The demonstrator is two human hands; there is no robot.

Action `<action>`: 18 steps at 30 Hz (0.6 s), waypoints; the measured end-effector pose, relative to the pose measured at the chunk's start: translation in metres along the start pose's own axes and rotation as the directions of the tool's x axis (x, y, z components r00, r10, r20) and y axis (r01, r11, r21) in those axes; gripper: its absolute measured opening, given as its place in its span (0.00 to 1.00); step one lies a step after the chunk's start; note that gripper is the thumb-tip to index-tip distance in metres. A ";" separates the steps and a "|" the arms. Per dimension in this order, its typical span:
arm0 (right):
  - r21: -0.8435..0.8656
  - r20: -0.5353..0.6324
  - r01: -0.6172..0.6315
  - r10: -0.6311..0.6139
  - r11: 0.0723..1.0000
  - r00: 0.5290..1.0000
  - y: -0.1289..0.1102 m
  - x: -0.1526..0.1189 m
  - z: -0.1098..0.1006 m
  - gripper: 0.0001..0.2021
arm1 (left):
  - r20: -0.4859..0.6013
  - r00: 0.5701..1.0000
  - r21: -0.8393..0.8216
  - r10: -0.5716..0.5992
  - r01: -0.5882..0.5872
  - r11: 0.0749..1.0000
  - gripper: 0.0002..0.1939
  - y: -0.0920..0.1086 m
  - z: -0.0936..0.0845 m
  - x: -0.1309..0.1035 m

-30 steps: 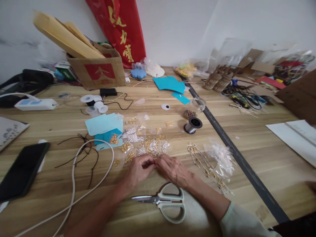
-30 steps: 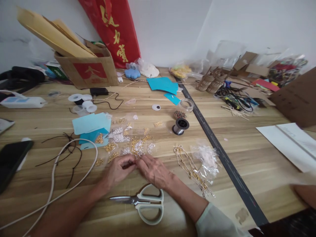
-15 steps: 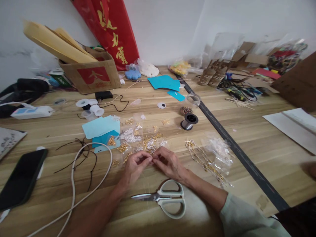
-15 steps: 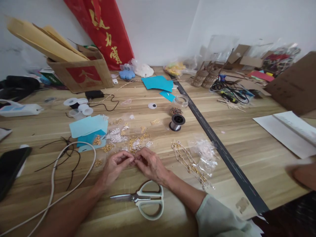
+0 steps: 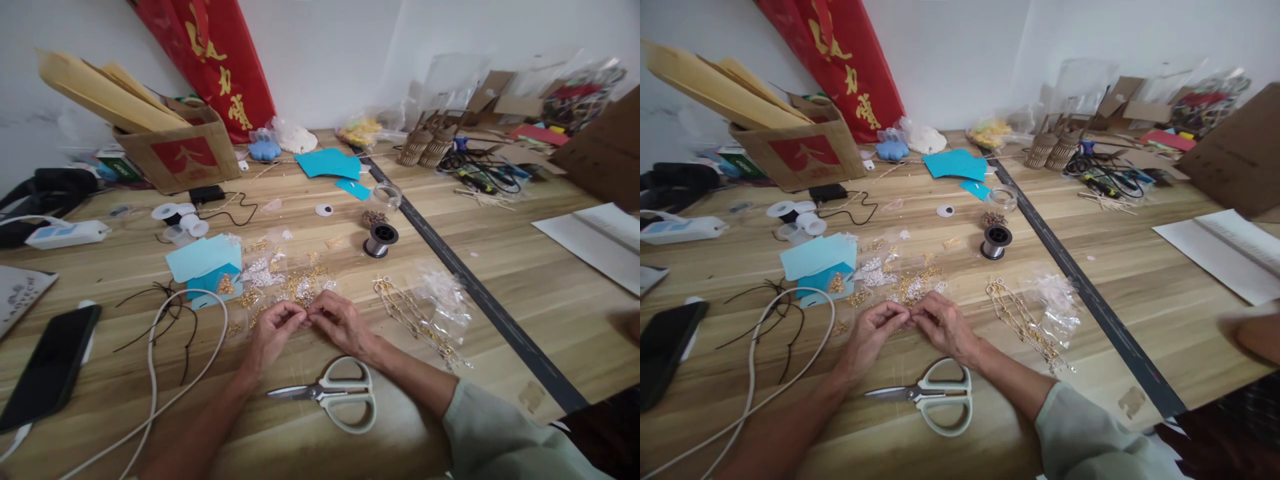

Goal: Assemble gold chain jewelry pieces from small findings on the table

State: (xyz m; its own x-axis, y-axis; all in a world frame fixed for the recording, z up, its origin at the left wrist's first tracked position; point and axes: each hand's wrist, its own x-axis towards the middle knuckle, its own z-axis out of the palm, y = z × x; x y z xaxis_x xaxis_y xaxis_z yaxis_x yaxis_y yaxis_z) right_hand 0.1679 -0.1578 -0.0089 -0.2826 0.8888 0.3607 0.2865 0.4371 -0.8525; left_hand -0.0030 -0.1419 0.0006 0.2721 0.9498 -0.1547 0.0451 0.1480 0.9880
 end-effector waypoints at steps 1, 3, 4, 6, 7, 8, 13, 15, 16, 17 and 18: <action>-0.004 0.012 0.005 -0.005 1.000 1.000 0.000 0.000 0.000 0.08 | 0.003 1.000 0.000 -0.002 0.002 1.000 0.07 0.000 0.000 0.000; -0.004 0.033 0.013 -0.012 1.000 0.999 0.001 0.000 -0.001 0.08 | 0.010 1.000 0.001 -0.005 0.005 1.000 0.07 0.000 0.000 0.000; -0.001 0.040 0.012 -0.012 1.000 0.999 0.002 0.000 -0.001 0.08 | 0.012 1.000 0.002 -0.006 0.006 1.000 0.07 -0.001 -0.001 0.001; 0.010 0.056 -0.004 0.004 1.000 0.998 0.003 0.000 -0.001 0.08 | 0.018 1.000 0.003 -0.005 0.005 1.000 0.07 -0.002 -0.001 0.001; 0.020 0.062 -0.020 0.019 1.000 0.998 0.003 0.000 0.000 0.08 | 0.021 1.000 0.004 -0.002 0.002 1.000 0.08 -0.003 -0.001 0.001; 0.033 0.067 -0.040 0.038 0.999 0.997 0.004 -0.001 0.000 0.08 | 0.022 1.000 0.004 0.000 -0.001 1.000 0.08 -0.003 -0.002 0.001; 0.152 0.107 -0.176 0.161 0.972 0.981 0.004 -0.001 0.001 0.11 | 0.021 1.000 -0.021 -0.009 0.009 1.000 0.08 -0.002 -0.001 0.000; 0.198 0.115 -0.233 0.214 0.952 0.970 0.004 -0.002 0.002 0.12 | 0.021 1.000 -0.033 -0.013 0.014 0.999 0.08 -0.001 0.001 0.000; 0.215 0.114 -0.257 0.237 0.942 0.965 0.004 -0.002 0.002 0.13 | 0.019 1.000 -0.038 -0.005 0.006 0.999 0.09 -0.001 0.002 0.000; 0.227 0.110 -0.275 0.256 0.934 0.960 0.004 -0.002 0.002 0.13 | 0.015 1.000 -0.042 0.011 -0.010 0.999 0.10 -0.001 0.003 -0.001; 0.234 0.104 -0.287 0.270 0.929 0.957 0.004 -0.002 0.003 0.13 | 0.007 0.999 -0.039 0.032 -0.031 0.999 0.11 -0.002 0.005 -0.001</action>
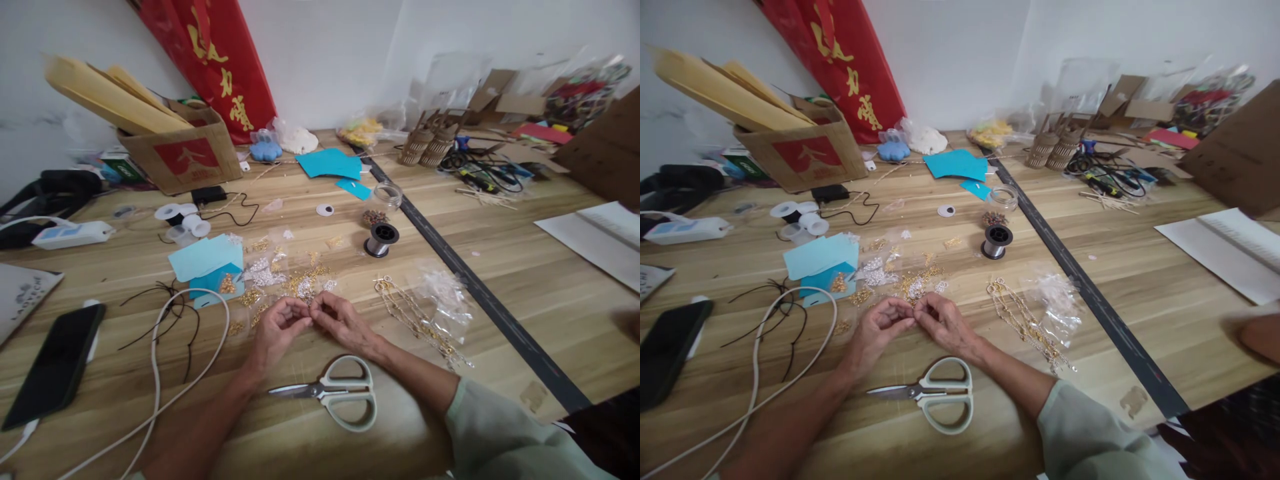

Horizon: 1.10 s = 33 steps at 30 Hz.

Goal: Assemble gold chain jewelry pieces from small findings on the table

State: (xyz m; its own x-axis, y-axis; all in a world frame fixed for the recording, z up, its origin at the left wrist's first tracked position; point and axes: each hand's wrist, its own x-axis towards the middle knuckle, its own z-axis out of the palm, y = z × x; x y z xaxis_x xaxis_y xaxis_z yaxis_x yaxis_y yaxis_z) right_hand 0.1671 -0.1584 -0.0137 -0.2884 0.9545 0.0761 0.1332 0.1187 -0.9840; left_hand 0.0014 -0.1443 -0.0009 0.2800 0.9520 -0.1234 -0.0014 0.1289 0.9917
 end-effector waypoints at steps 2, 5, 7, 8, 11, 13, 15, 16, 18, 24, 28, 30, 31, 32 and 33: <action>0.005 -0.014 -0.010 0.010 1.000 1.000 0.000 0.000 0.001 0.13 | -0.029 0.999 0.030 0.047 -0.046 0.998 0.11 -0.002 0.002 -0.001; -0.004 -0.024 -0.014 0.014 1.000 1.000 0.000 0.000 0.002 0.11 | -0.086 0.987 0.159 0.138 -0.123 0.980 0.08 -0.006 0.004 -0.004; -0.012 -0.028 -0.020 0.019 1.000 0.999 -0.001 0.000 0.003 0.10 | -0.101 0.967 0.289 0.234 -0.196 0.937 0.03 -0.008 0.004 -0.005; -0.016 -0.028 -0.022 0.022 1.000 0.999 -0.001 0.000 0.003 0.10 | -0.093 0.954 0.353 0.284 -0.235 0.906 0.02 -0.008 0.004 -0.006; -0.027 -0.035 -0.017 0.016 0.999 0.999 -0.001 0.000 0.004 0.10 | -0.046 0.914 0.475 0.402 -0.334 0.814 0.03 -0.008 0.004 -0.007; -0.038 -0.037 -0.009 0.008 0.999 0.999 -0.001 0.000 0.004 0.09 | -0.031 0.892 0.503 0.451 -0.376 0.779 0.04 -0.007 0.003 -0.007; -0.046 -0.033 -0.006 0.005 0.999 0.999 -0.002 -0.001 0.003 0.09 | -0.027 0.879 0.515 0.475 -0.395 0.761 0.05 -0.006 0.003 -0.007; -0.048 -0.030 -0.006 0.005 0.999 1.000 -0.002 -0.001 0.003 0.09 | -0.024 0.874 0.519 0.485 -0.404 0.754 0.05 -0.006 0.003 -0.007; -0.048 -0.024 -0.008 0.007 0.999 1.000 -0.003 -0.001 0.003 0.09 | -0.008 0.863 0.523 0.505 -0.426 0.738 0.05 -0.006 0.003 -0.007; -0.032 -0.028 -0.006 0.005 0.999 1.000 -0.002 0.000 0.004 0.10 | 0.031 0.853 0.538 0.521 -0.453 0.710 0.06 -0.006 0.001 -0.006; -0.024 -0.031 -0.003 0.002 1.000 1.000 -0.001 0.000 0.004 0.10 | 0.028 0.864 0.538 0.502 -0.437 0.721 0.06 -0.007 0.000 -0.005; -0.028 -0.030 0.000 -0.001 1.000 1.000 -0.001 0.000 0.004 0.10 | 0.028 0.872 0.535 0.489 -0.427 0.729 0.07 -0.007 0.000 -0.005; -0.036 -0.030 0.004 -0.005 0.999 1.000 -0.001 0.000 0.003 0.10 | 0.030 0.880 0.536 0.474 -0.415 0.736 0.07 -0.007 -0.001 -0.005; -0.049 -0.033 0.014 -0.016 0.999 0.999 -0.002 0.000 0.002 0.10 | 0.035 0.892 0.536 0.451 -0.397 0.745 0.07 -0.006 -0.001 -0.004; -0.070 -0.038 0.032 -0.035 0.997 0.999 -0.001 0.000 0.002 0.09 | 0.045 0.908 0.534 0.418 -0.375 0.758 0.06 -0.005 -0.002 -0.004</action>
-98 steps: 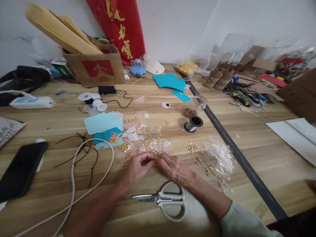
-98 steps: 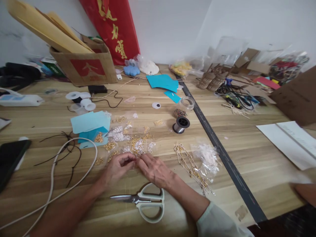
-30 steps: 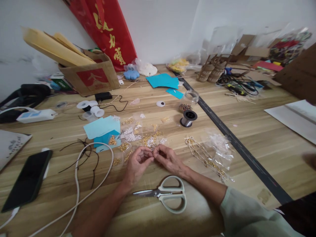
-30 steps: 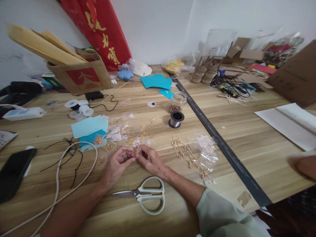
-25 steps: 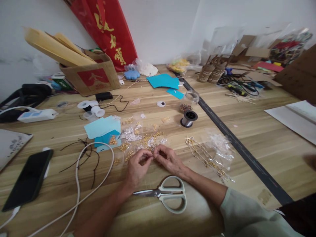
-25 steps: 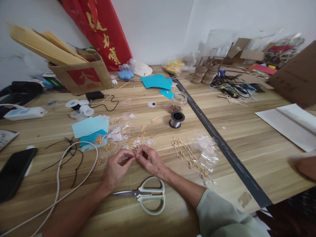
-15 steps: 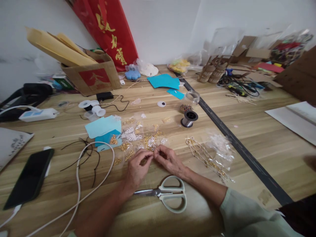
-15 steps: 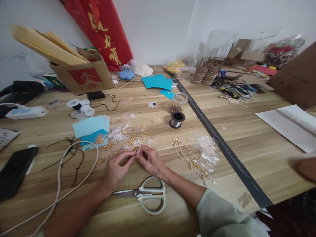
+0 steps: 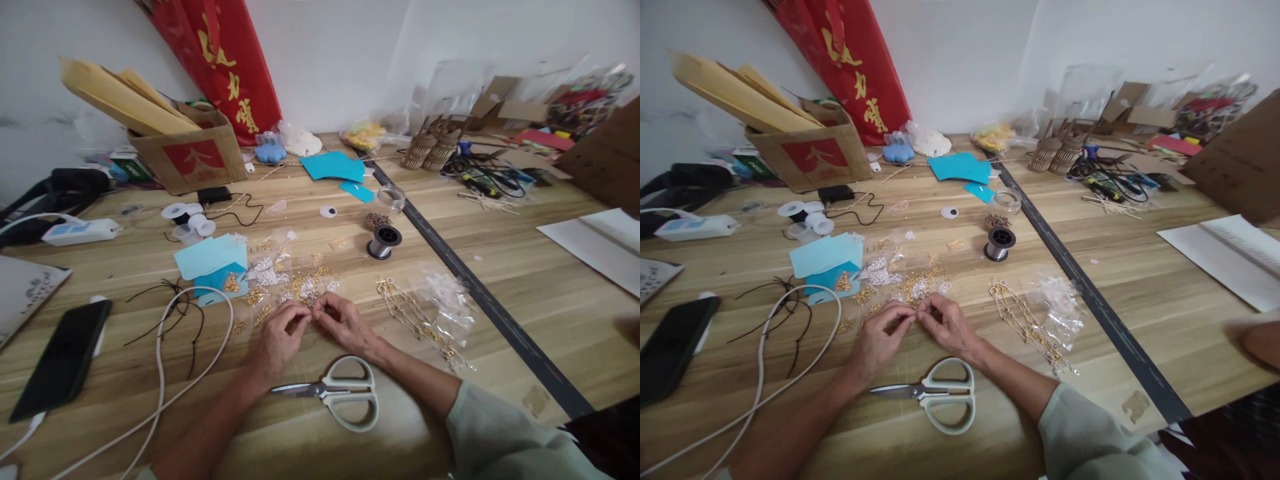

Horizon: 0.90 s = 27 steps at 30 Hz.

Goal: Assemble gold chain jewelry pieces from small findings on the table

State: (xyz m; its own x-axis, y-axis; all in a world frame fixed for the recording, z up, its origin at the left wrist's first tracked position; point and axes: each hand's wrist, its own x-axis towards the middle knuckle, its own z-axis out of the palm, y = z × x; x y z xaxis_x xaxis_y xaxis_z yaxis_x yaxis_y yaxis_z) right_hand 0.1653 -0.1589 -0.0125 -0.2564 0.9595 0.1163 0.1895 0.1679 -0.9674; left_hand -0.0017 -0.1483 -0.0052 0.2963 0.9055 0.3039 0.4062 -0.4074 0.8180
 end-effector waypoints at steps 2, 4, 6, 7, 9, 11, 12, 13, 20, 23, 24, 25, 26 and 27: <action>-0.063 -0.019 0.062 -0.063 0.996 0.998 0.001 0.000 -0.002 0.09 | 0.056 0.996 -0.028 -0.065 0.066 0.997 0.06 0.001 -0.002 0.002; -0.131 -0.027 0.132 -0.137 0.983 0.990 0.002 0.001 -0.004 0.08 | 0.104 0.986 -0.084 -0.134 0.143 0.986 0.06 0.001 -0.004 0.004; -0.170 -0.017 0.185 -0.191 0.968 0.981 0.003 0.001 -0.005 0.07 | 0.149 0.970 -0.140 -0.191 0.212 0.967 0.06 -0.001 -0.006 0.006; -0.177 -0.009 0.203 -0.208 0.963 0.978 0.003 0.001 -0.006 0.07 | 0.172 0.963 -0.160 -0.208 0.236 0.959 0.07 -0.002 -0.006 0.007; -0.185 0.007 0.229 -0.232 0.956 0.973 0.003 0.002 -0.007 0.07 | 0.204 0.954 -0.183 -0.222 0.260 0.948 0.07 -0.004 -0.007 0.008; -0.193 0.016 0.245 -0.247 0.950 0.969 0.003 0.002 -0.008 0.07 | 0.217 0.951 -0.193 -0.222 0.264 0.945 0.08 -0.006 -0.007 0.009; -0.198 0.019 0.253 -0.254 0.947 0.967 0.002 0.002 -0.008 0.07 | 0.219 0.950 -0.194 -0.220 0.264 0.945 0.08 -0.006 -0.007 0.009; -0.203 0.021 0.260 -0.262 0.944 0.965 0.002 0.002 -0.009 0.07 | 0.218 0.951 -0.192 -0.219 0.262 0.946 0.08 -0.006 -0.007 0.010; -0.238 0.061 0.296 -0.290 0.925 0.955 0.003 0.002 -0.009 0.07 | 0.242 0.952 -0.185 -0.187 0.234 0.954 0.07 -0.004 -0.007 0.010; -0.236 0.071 0.275 -0.266 0.932 0.961 0.004 0.002 -0.009 0.07 | 0.247 0.951 -0.200 -0.183 0.235 0.951 0.06 -0.008 -0.005 0.008; -0.232 0.072 0.265 -0.256 0.936 0.964 0.004 0.002 -0.009 0.07 | 0.251 0.950 -0.206 -0.186 0.241 0.949 0.05 -0.010 -0.005 0.008; -0.226 0.071 0.254 -0.244 0.940 0.967 0.004 0.002 -0.009 0.07 | 0.255 0.948 -0.212 -0.191 0.247 0.946 0.05 -0.011 -0.004 0.007; -0.217 0.068 0.241 -0.232 0.946 0.970 0.005 0.002 -0.009 0.07 | 0.259 0.946 -0.218 -0.195 0.254 0.942 0.05 -0.013 -0.004 0.007; -0.206 0.066 0.227 -0.218 0.952 0.974 0.005 0.002 -0.009 0.06 | 0.262 0.944 -0.222 -0.201 0.261 0.939 0.05 -0.014 -0.003 0.006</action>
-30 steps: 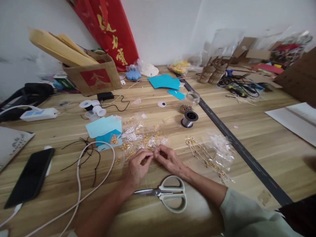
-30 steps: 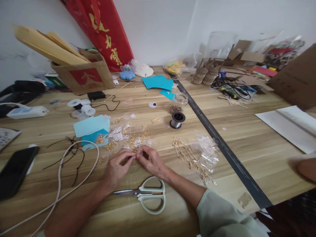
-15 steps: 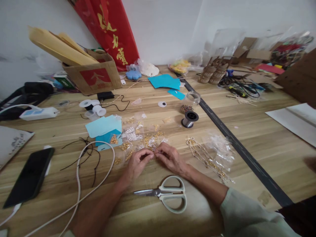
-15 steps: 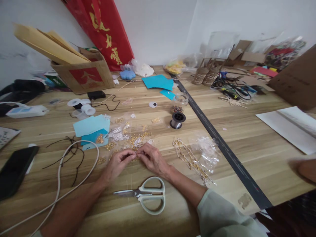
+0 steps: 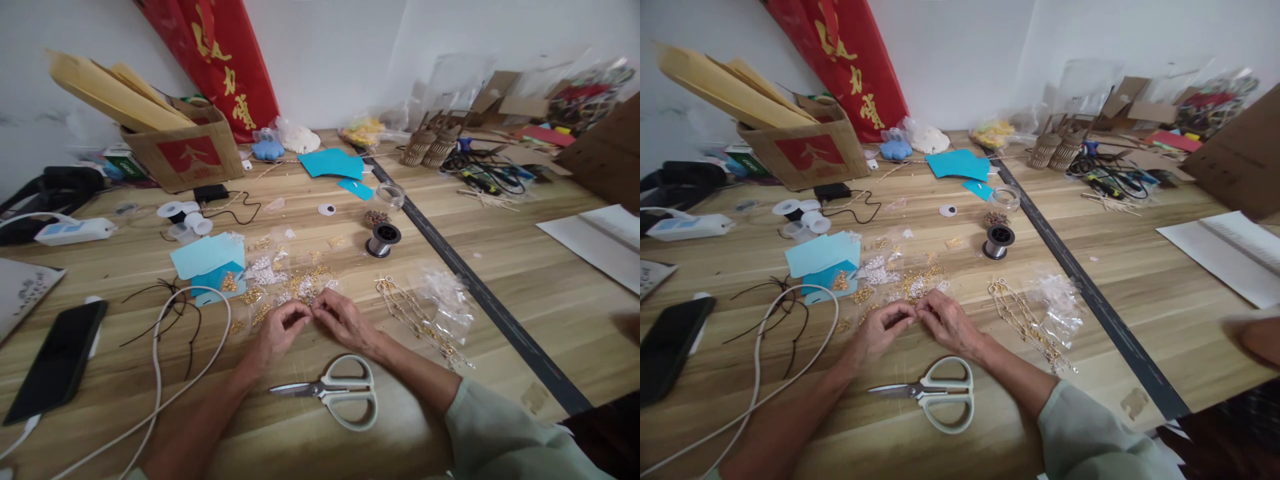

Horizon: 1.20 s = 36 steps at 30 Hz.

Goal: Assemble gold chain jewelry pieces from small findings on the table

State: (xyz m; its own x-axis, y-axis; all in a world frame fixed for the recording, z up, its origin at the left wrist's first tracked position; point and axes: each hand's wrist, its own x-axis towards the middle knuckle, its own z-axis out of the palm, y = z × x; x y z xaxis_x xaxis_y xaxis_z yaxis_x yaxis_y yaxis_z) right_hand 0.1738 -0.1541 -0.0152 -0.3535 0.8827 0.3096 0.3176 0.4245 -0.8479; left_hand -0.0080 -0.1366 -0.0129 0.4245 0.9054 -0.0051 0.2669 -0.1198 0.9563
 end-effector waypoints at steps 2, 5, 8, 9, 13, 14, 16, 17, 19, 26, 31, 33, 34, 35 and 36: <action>0.026 0.002 -0.026 0.026 0.999 1.000 0.000 0.000 0.000 0.06 | -0.005 1.000 -0.015 -0.010 0.010 1.000 0.04 -0.001 0.001 0.000; 0.056 0.010 -0.053 0.053 0.997 0.999 0.001 0.000 0.000 0.06 | -0.015 0.999 -0.037 -0.030 0.029 0.999 0.04 -0.001 0.002 0.000; 0.066 0.008 -0.068 0.067 0.996 0.998 0.000 0.000 0.001 0.07 | -0.031 0.998 -0.055 -0.057 0.055 0.997 0.04 0.001 0.003 0.000; 0.067 0.007 -0.071 0.071 0.995 0.997 -0.001 0.000 0.001 0.07 | -0.033 0.997 -0.060 -0.065 0.063 0.996 0.04 0.002 0.003 -0.001; 0.062 0.001 -0.076 0.076 0.995 0.997 -0.002 0.000 0.001 0.08 | -0.024 0.995 -0.065 -0.092 0.091 0.994 0.05 0.004 0.004 -0.001; 0.061 -0.001 -0.077 0.077 0.995 0.997 -0.002 0.000 0.001 0.09 | -0.023 0.995 -0.062 -0.095 0.093 0.994 0.05 0.004 0.004 -0.001; 0.060 -0.002 -0.074 0.075 0.995 0.997 -0.002 0.000 0.001 0.09 | -0.022 0.995 -0.054 -0.095 0.094 0.994 0.05 0.005 0.003 -0.001; 0.059 -0.002 -0.071 0.072 0.996 0.997 -0.002 0.000 0.001 0.09 | -0.022 0.995 -0.049 -0.092 0.091 0.995 0.05 0.004 0.003 -0.001; 0.056 -0.002 -0.068 0.069 0.996 0.998 -0.002 0.000 0.001 0.08 | -0.023 0.996 -0.039 -0.087 0.086 0.996 0.06 0.003 0.003 -0.001; 0.046 -0.005 -0.064 0.064 0.997 0.998 -0.002 0.000 0.002 0.06 | -0.005 0.999 0.014 -0.039 0.039 0.999 0.07 0.003 0.001 -0.003; 0.038 -0.003 -0.057 0.057 0.998 0.998 -0.003 0.000 0.002 0.06 | 0.011 1.000 0.049 -0.009 0.009 0.999 0.07 0.001 0.000 -0.003; 0.037 0.001 -0.058 0.058 0.998 0.998 -0.003 0.000 0.002 0.06 | 0.015 1.000 0.057 0.008 -0.009 0.998 0.07 0.001 -0.001 -0.002; 0.039 0.003 -0.058 0.058 0.998 0.998 -0.003 0.000 0.002 0.06 | 0.015 1.000 0.059 0.018 -0.019 0.998 0.07 0.001 -0.001 -0.002; 0.043 0.005 -0.059 0.058 0.997 0.998 -0.003 0.000 0.002 0.06 | 0.015 1.000 0.063 0.026 -0.027 0.998 0.07 0.002 -0.001 -0.002; 0.048 0.008 -0.059 0.059 0.997 0.998 -0.003 0.000 0.001 0.06 | 0.015 0.999 0.067 0.035 -0.036 0.997 0.08 0.003 -0.001 -0.002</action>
State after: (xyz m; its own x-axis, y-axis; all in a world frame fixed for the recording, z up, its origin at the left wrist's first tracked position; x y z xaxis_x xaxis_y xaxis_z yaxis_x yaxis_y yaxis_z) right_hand 0.1715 -0.1557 -0.0130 -0.3412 0.9046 0.2555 0.2957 0.3613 -0.8843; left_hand -0.0092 -0.1384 -0.0102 0.4462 0.8946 0.0246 0.3089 -0.1797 0.9340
